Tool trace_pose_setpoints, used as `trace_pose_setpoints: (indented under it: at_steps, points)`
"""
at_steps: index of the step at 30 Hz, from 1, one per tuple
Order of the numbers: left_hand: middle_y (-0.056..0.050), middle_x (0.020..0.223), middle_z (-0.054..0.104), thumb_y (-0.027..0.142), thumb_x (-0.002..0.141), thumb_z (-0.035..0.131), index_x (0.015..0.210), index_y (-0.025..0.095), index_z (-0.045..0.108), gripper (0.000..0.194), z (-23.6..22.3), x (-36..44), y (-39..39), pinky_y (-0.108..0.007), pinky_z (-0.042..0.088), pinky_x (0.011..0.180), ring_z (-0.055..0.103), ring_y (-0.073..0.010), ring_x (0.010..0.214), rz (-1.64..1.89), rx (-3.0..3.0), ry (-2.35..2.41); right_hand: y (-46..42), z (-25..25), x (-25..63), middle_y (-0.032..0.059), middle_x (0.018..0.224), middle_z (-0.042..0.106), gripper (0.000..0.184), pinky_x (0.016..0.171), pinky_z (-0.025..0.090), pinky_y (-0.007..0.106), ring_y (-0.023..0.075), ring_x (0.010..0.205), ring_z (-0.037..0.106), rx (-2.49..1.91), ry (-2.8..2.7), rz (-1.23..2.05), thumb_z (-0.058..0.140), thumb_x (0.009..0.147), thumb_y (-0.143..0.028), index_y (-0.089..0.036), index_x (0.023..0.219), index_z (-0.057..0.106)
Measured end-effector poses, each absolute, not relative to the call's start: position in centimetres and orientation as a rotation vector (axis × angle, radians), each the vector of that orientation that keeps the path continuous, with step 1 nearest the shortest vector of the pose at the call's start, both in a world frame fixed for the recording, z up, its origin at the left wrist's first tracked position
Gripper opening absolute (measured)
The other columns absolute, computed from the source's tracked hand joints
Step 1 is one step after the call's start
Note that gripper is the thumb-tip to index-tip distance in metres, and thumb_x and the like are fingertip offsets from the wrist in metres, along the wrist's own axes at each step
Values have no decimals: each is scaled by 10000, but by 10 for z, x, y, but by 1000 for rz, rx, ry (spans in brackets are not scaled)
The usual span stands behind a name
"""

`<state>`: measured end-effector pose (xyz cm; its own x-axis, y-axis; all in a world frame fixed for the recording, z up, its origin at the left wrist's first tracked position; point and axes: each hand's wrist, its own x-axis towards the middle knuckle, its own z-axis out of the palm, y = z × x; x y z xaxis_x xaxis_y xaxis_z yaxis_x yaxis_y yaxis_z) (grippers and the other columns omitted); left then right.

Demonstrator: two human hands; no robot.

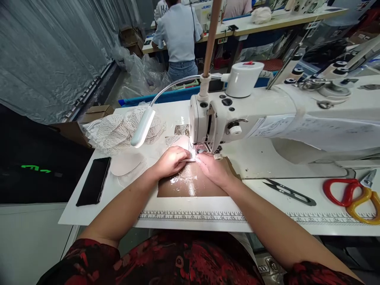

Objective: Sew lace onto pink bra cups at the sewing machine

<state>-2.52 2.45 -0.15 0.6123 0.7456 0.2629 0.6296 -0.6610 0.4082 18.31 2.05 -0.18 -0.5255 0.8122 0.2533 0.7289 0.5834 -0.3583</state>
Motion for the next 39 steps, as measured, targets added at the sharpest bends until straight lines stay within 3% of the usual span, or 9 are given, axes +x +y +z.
trace_pose_setpoints:
  at_steps: [3, 6, 12, 17, 21, 27, 33, 39]
  points:
    - [-63, 904, 692, 240, 895, 444, 871, 175, 614, 184, -7, -22, 29, -335, 467, 826, 609, -199, 885, 684, 2532, 1130, 19, -8, 183, 7, 839, 695, 191, 648, 440, 240, 152, 768, 630, -1288, -2388, 271, 452, 912, -285, -231, 931, 635]
    - [-55, 803, 684, 311, 938, 407, 830, 170, 631, 286, -7, -20, 30, -322, 470, 799, 617, -181, 822, 710, 2479, 1141, 19, -12, 178, 26, 872, 710, 223, 621, 421, 252, 168, 753, 633, -1346, -2409, 183, 491, 882, -284, -223, 1046, 630]
    - [-57, 810, 687, 333, 965, 347, 825, 163, 635, 363, -1, -17, 30, -306, 454, 841, 617, -162, 830, 748, 2434, 1087, 22, -9, 170, 73, 864, 704, 260, 661, 405, 263, 179, 777, 626, -1326, -2452, 148, 415, 918, -262, -177, 886, 658]
    - [-54, 882, 665, 335, 822, 572, 906, 172, 603, 186, 8, -25, 27, -329, 455, 827, 590, -190, 843, 577, 2509, 1026, 23, -9, 178, 42, 815, 686, 292, 646, 395, 244, 150, 754, 602, -1268, -2447, 202, 382, 941, -276, -194, 837, 642]
    - [-68, 901, 676, 253, 888, 470, 898, 172, 623, 174, 3, -28, 28, -314, 465, 816, 600, -184, 880, 641, 2502, 1047, 25, -16, 183, 38, 771, 673, 307, 613, 380, 252, 150, 706, 591, -1274, -2437, 212, 379, 939, -275, -194, 779, 628]
    - [-52, 856, 700, 330, 960, 388, 906, 176, 660, 318, -2, -24, 30, -310, 464, 841, 625, -159, 836, 749, 2436, 1012, 22, -16, 180, 35, 832, 694, 219, 603, 380, 255, 163, 738, 608, -1326, -2409, 189, 461, 907, -307, -200, 941, 649]
    - [-72, 916, 697, 358, 973, 341, 898, 164, 660, 380, 6, -25, 27, -321, 448, 850, 614, -176, 904, 604, 2590, 1013, 20, -13, 183, 40, 838, 692, 319, 599, 372, 259, 158, 730, 594, -1312, -2444, 198, 395, 939, -313, -204, 828, 674]
    - [-105, 1100, 635, 477, 927, 413, 1140, 196, 623, 411, 7, -27, 18, -365, 421, 840, 556, -221, 950, 396, 2844, 979, 7, -8, 201, 58, 872, 650, 319, 609, 352, 267, 161, 746, 555, -1057, -2669, 153, 383, 936, -243, -203, 1042, 681]
